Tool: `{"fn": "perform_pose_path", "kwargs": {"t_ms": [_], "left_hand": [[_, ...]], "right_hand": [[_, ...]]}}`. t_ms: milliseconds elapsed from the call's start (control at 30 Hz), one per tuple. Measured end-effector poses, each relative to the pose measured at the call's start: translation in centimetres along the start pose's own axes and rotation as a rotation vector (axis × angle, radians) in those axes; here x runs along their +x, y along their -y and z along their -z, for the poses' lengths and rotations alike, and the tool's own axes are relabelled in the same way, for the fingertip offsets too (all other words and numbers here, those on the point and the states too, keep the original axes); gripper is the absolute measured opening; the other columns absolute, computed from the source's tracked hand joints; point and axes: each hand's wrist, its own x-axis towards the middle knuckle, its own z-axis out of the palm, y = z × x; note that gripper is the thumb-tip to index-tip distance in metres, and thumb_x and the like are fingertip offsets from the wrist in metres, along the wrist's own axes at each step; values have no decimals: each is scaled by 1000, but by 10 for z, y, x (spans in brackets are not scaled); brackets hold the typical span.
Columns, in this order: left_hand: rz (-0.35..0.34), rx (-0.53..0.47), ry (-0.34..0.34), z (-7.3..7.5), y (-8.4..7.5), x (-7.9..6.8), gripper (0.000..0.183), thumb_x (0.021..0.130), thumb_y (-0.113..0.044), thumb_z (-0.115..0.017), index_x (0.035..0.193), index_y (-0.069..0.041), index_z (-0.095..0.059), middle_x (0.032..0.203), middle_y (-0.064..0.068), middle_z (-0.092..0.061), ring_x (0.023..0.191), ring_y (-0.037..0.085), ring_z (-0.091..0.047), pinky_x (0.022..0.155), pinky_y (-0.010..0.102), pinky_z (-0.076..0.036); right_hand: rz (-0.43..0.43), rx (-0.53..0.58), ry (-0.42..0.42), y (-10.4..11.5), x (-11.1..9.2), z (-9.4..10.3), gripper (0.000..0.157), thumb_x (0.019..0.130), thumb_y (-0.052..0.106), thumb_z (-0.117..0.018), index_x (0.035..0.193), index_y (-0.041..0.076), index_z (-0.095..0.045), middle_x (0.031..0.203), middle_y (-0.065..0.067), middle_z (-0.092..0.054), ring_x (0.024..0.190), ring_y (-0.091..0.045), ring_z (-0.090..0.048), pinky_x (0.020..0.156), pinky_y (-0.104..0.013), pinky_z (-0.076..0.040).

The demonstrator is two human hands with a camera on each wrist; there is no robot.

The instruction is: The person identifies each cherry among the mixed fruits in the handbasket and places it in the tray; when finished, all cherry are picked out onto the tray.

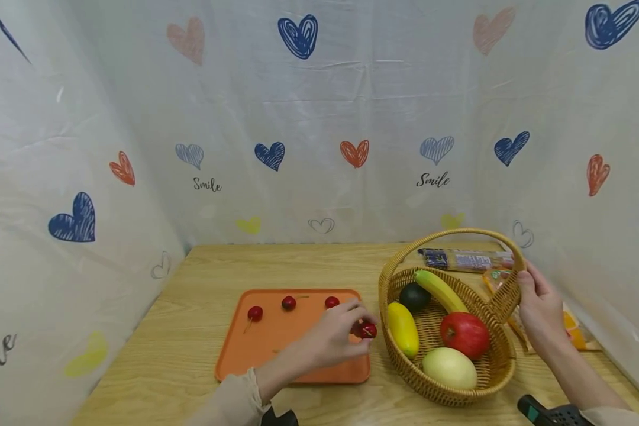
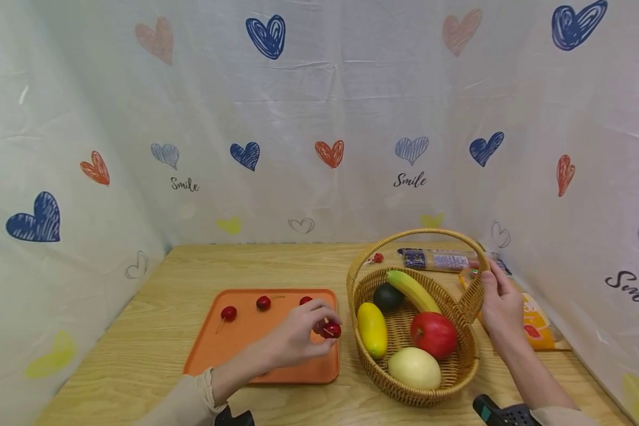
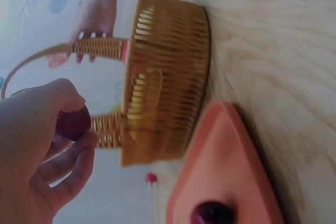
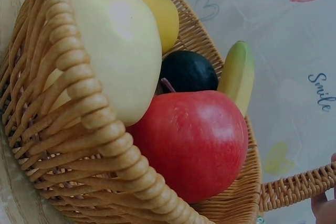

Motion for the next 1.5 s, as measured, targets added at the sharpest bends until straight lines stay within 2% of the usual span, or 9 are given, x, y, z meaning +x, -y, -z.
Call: {"fn": "perform_pose_path", "kwargs": {"t_ms": [267, 433, 667, 833, 933, 1133, 1233, 1367, 1500], "left_hand": [[154, -20, -35, 22, 29, -34, 22, 83, -6, -68, 104, -8, -62, 97, -2, -53, 75, 4, -56, 66, 20, -50], [186, 39, -122, 33, 46, -57, 22, 79, -5, -72, 99, -8, -63, 92, -3, -54, 72, 8, -56, 64, 22, -51], [300, 101, -235, 54, 60, -87, 23, 78, -6, -74, 98, -11, -65, 88, -7, -53, 69, 6, -54, 61, 24, -50], [335, 116, -284, 64, 67, -103, 25, 76, -5, -76, 98, -12, -65, 87, -8, -53, 68, 10, -53, 59, 23, -48], [330, 143, -304, 68, 69, -109, 25, 75, -6, -76, 97, -13, -66, 87, -8, -53, 66, 10, -51, 57, 21, -45], [312, 146, -280, 68, 77, -117, 23, 75, -3, -75, 95, -7, -65, 86, -6, -53, 70, 6, -53, 60, 24, -49], [361, 141, -244, 67, 82, -122, 21, 75, -2, -75, 93, -7, -65, 85, -5, -54, 71, 6, -54, 61, 24, -50], [444, 135, -153, 66, 87, -128, 18, 76, -5, -74, 92, -9, -65, 82, -5, -55, 69, 7, -52, 60, 22, -47], [482, 159, -70, 65, 92, -134, 18, 76, -8, -74, 91, -8, -64, 80, -5, -54, 68, 7, -50, 59, 22, -45]], "right_hand": [[-5, 14, 4, 0, 0, 0, 43, 99, 37, -40, 138, 21, -49, 103, 13, -60, 91, 0, -56, 70, -9, -46], [-3, 29, -2, 0, 0, 0, 42, 99, 36, -41, 138, 20, -50, 103, 13, -60, 91, 1, -56, 70, -9, -46], [8, 44, 3, 1, 1, 0, 40, 100, 33, -41, 135, 19, -53, 103, 12, -61, 90, 0, -57, 69, -10, -46], [9, 53, 2, 2, 1, 0, 39, 100, 33, -41, 135, 19, -53, 103, 12, -61, 90, 0, -57, 69, -9, -46], [-2, 59, 3, 2, 0, 0, 40, 100, 34, -41, 136, 20, -52, 102, 12, -61, 90, 0, -57, 69, -9, -46], [6, 89, 3, 0, 0, 0, 40, 100, 33, -42, 135, 19, -52, 100, 12, -62, 88, -1, -58, 68, -10, -47], [13, 116, 5, -1, 0, -1, 40, 100, 32, -43, 136, 19, -52, 100, 11, -63, 87, -1, -59, 68, -11, -48], [13, 126, 7, -1, 0, -2, 41, 99, 32, -43, 137, 18, -52, 101, 11, -63, 87, 0, -59, 68, -12, -48], [13, 108, 0, -2, 0, -2, 41, 99, 33, -42, 137, 19, -51, 101, 12, -63, 88, 0, -59, 69, -11, -48]]}}
